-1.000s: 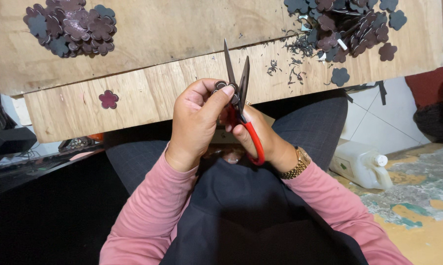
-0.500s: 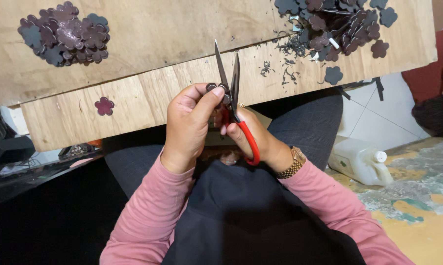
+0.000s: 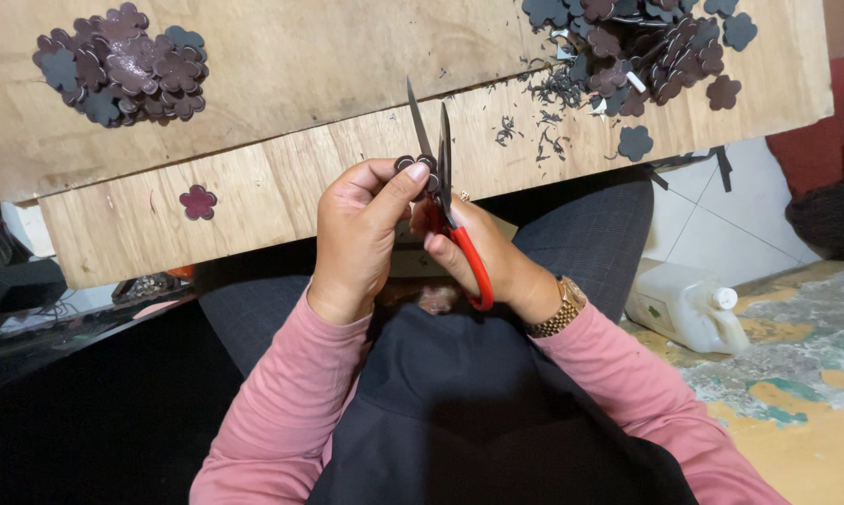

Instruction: The person sits at a wooden workbench and uses red-handled shears to trim the edges of small flower-shaped leather pieces one at a time, rotating each piece in hand to cut around the petals, then places the trimmed piece on a pile on the bench.

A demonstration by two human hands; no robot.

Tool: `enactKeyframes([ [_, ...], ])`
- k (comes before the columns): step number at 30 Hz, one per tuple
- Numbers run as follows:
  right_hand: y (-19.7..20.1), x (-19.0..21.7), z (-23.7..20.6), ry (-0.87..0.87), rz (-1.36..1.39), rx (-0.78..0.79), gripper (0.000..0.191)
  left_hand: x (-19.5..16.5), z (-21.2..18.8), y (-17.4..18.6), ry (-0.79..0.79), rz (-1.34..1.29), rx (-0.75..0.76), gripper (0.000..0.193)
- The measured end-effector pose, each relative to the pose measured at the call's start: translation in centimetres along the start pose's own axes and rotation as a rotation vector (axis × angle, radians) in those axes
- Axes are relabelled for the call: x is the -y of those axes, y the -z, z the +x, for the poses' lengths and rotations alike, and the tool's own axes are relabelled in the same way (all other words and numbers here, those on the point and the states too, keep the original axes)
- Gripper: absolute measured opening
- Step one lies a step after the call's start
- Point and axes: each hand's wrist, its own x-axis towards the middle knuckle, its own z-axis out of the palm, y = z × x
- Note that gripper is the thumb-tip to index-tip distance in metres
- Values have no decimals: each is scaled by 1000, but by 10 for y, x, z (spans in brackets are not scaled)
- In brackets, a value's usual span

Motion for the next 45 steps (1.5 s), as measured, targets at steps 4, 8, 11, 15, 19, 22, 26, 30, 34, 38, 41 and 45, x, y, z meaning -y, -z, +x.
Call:
enactKeyframes([
  [4,1,4,0,-8,-4,0,74,0,0,0,-10,20,-7,13],
  [8,1,4,1,-18,20,-7,71,0,0,-1,-1,26,-20,12],
  [11,-1,2,2,-29,18,-30,68,0,1,-1,-13,43,-20,12],
  [15,-2,0,1,-31,25,-35,67,1,2,0,-26,41,-9,12],
  [19,-4,0,0,-64,93,-36,69,2,3,1,-31,59,-8,12],
  [22,-5,0,0,-72,118,-35,70,2,3,2,-24,72,-12,13],
  [26,-2,1,0,-82,94,-27,70,0,3,2,-30,89,-8,13],
  [30,-1,2,-1,-61,90,-19,70,-4,3,3,-15,105,-20,12],
  [34,1,3,-2,-98,72,6,70,-8,2,5,6,97,-12,11],
  [38,5,1,-3,-87,51,36,69,-13,2,8,30,140,-17,11],
  [41,4,-1,-2,-65,59,55,67,-19,2,12,14,192,6,10],
  [45,5,-4,-4,-91,96,79,63,-24,1,13,24,212,6,10],
])
